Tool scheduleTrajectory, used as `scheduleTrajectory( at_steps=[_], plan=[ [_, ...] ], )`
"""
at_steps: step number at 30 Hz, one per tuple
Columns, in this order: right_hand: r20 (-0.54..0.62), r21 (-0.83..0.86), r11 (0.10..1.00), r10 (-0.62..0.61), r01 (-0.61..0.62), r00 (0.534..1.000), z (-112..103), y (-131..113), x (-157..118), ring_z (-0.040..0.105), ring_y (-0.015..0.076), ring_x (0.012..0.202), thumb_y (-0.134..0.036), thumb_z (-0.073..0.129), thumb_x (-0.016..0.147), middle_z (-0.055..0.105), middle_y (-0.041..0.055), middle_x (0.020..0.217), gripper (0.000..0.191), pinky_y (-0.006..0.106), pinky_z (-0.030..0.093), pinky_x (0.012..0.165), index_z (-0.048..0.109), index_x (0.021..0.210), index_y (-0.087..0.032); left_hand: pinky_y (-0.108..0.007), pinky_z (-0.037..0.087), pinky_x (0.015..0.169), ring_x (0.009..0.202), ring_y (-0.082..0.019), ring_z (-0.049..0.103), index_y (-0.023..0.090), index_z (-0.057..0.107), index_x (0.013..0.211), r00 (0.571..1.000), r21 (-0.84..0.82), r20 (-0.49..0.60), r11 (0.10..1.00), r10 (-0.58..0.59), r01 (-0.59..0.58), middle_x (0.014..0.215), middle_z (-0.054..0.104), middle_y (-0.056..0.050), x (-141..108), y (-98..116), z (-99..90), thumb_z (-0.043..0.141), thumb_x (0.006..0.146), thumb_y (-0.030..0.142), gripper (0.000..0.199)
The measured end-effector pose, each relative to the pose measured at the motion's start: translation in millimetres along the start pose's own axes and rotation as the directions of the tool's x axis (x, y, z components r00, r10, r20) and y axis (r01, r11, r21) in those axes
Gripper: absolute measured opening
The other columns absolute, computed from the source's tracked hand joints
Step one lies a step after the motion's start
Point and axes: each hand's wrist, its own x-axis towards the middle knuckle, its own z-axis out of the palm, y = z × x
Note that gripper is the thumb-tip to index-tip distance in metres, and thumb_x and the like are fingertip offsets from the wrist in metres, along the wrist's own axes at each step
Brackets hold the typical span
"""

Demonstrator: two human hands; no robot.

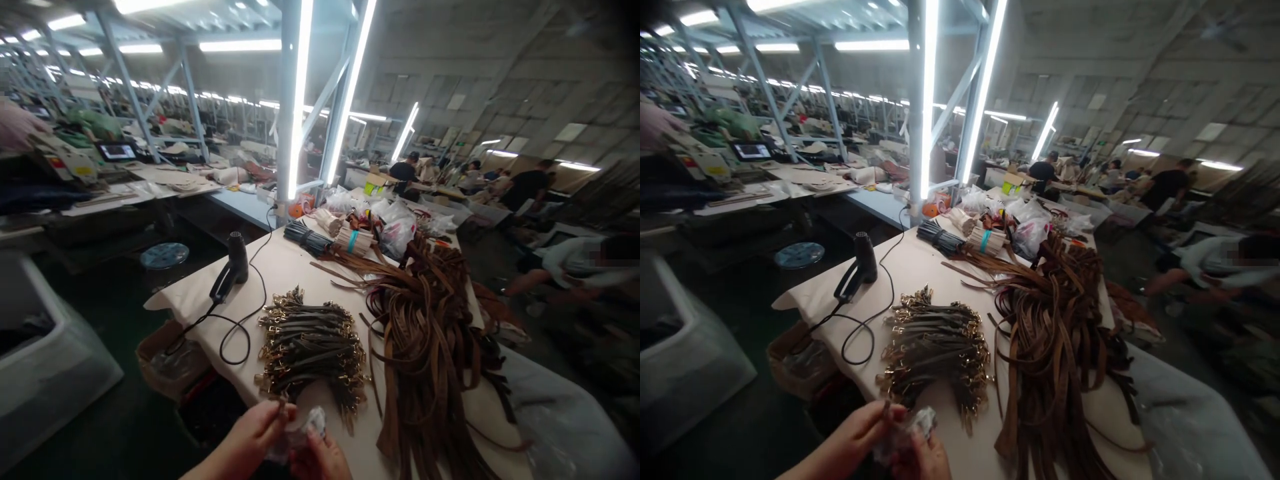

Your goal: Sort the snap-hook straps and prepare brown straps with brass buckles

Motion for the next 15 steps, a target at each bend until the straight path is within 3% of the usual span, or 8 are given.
scheduleTrajectory(
  at_steps=[2,5,9,15],
  plan=[
    [-0.025,0.071,0.996,0.048,-0.046,0.999,6,-1,9,0.061,0.0136,0.051,-0.042,0.075,0.054,0.068,0.0030,0.062,0.038,0.023,0.049,0.047,0.062,0.077,-0.015,-0.023,0.040,0.066,0.074,-0.017,0.052,0.016,0.062,0.085,0.990,-0.009,0.139,0.999,-0.038,0.040,0.079,0.061,-0.004,2,1,9.7,0.046,0.073,0.061,0.049],
    [-0.104,0.212,0.975,0.096,-0.072,0.990,3,-10,20,0.063,0.0142,0.055,-0.035,0.078,0.051,0.070,0.0051,0.065,0.036,0.024,0.051,0.051,0.062,0.075,-0.014,-0.020,0.032,0.048,0.050,-0.010,0.041,0.015,0.057,0.081,0.951,0.056,0.257,0.985,-0.174,0.165,0.055,0.049,0.002,3,3,6.1,0.040,0.073,0.066,0.055],
    [-0.185,0.389,0.920,0.123,-0.042,0.975,-4,-22,29,0.063,0.0129,0.056,-0.026,0.080,0.048,0.070,0.0038,0.062,0.032,0.022,0.052,0.053,0.061,0.070,-0.014,-0.018,0.022,0.038,0.041,-0.006,0.027,0.016,0.056,0.086,0.903,0.211,0.254,0.931,-0.345,0.297,0.049,0.032,0.008,8,19,-21.6,0.043,0.069,0.068,0.057],
    [-0.194,0.460,0.882,0.207,-0.098,0.959,-18,-27,47,0.062,0.0121,0.054,-0.024,0.081,0.046,0.069,0.0018,0.060,0.030,0.021,0.050,0.052,0.061,0.067,-0.015,-0.019,0.020,0.036,0.038,-0.006,0.026,0.015,0.060,0.079,0.822,0.313,0.262,0.850,-0.506,0.424,0.049,0.031,0.008,44,58,-61.0,0.056,0.066,0.058,0.045]
  ],
)
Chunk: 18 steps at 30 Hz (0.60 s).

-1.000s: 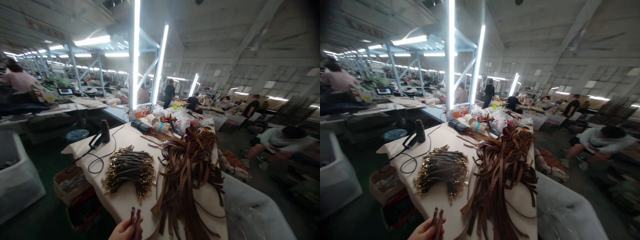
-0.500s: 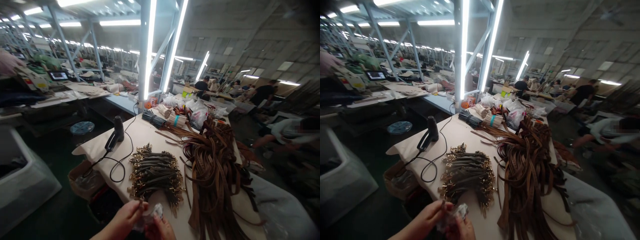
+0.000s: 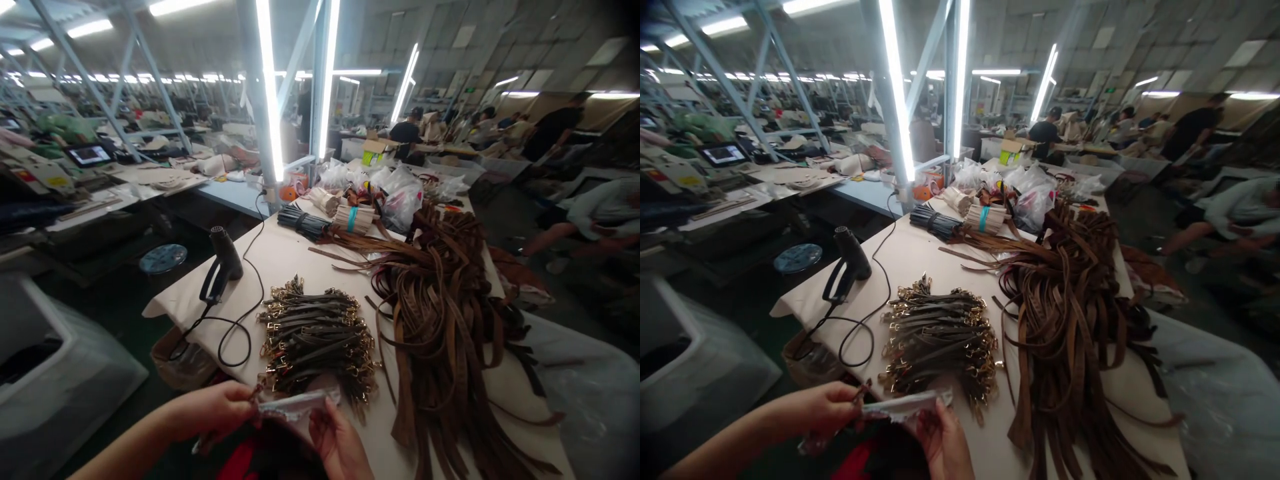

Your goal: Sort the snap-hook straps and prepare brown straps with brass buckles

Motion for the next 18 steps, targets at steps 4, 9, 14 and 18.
scheduleTrajectory(
  at_steps=[4,9,14,18],
  plan=[
    [-0.035,-0.124,0.992,0.006,-0.010,0.999,-15,-17,22,0.065,0.0147,0.063,-0.029,0.079,0.049,0.071,0.0042,0.072,0.035,0.022,0.049,0.054,0.064,0.077,-0.016,-0.019,0.018,0.041,0.040,-0.005,0.021,0.013,0.059,0.082,0.953,-0.125,-0.279,0.980,0.115,-0.155,0.047,0.028,0.008,7,58,-70.0,0.059,0.067,0.050,0.039],
    [-0.135,-0.178,0.983,-0.072,0.048,0.988,-28,-27,56,0.064,0.0166,0.075,-0.035,0.078,0.046,0.069,0.0056,0.083,0.043,0.025,0.049,0.065,0.064,0.083,-0.017,-0.020,0.021,0.047,0.046,-0.006,0.032,0.013,0.054,0.091,0.683,0.295,-0.589,0.902,0.432,-0.316,0.056,0.044,0.003,67,145,-146.8,0.040,0.082,0.042,0.034],
    [-0.109,-0.640,0.692,-0.512,0.333,0.852,-1,-36,80,0.060,0.0191,0.077,-0.045,0.071,0.054,0.066,0.0049,0.081,0.039,0.028,0.047,0.067,0.064,0.082,-0.019,-0.021,0.029,0.052,0.051,-0.009,0.043,0.013,0.055,0.065,0.810,0.631,-0.361,0.760,0.462,-0.153,0.055,0.053,0.002,181,155,-140.8,0.044,0.077,0.036,0.029],
    [0.180,-0.849,0.284,-0.637,0.445,0.750,33,-53,90,0.057,0.0185,0.077,-0.042,0.059,0.069,0.064,0.0037,0.077,0.023,0.026,0.043,0.073,0.065,0.074,-0.021,-0.021,0.029,0.048,0.046,-0.009,0.044,0.015,0.055,0.064,0.885,0.692,-0.269,0.715,0.380,-0.097,0.051,0.054,0.003,240,137,-140.3,0.042,0.078,0.037,0.029]
  ],
)
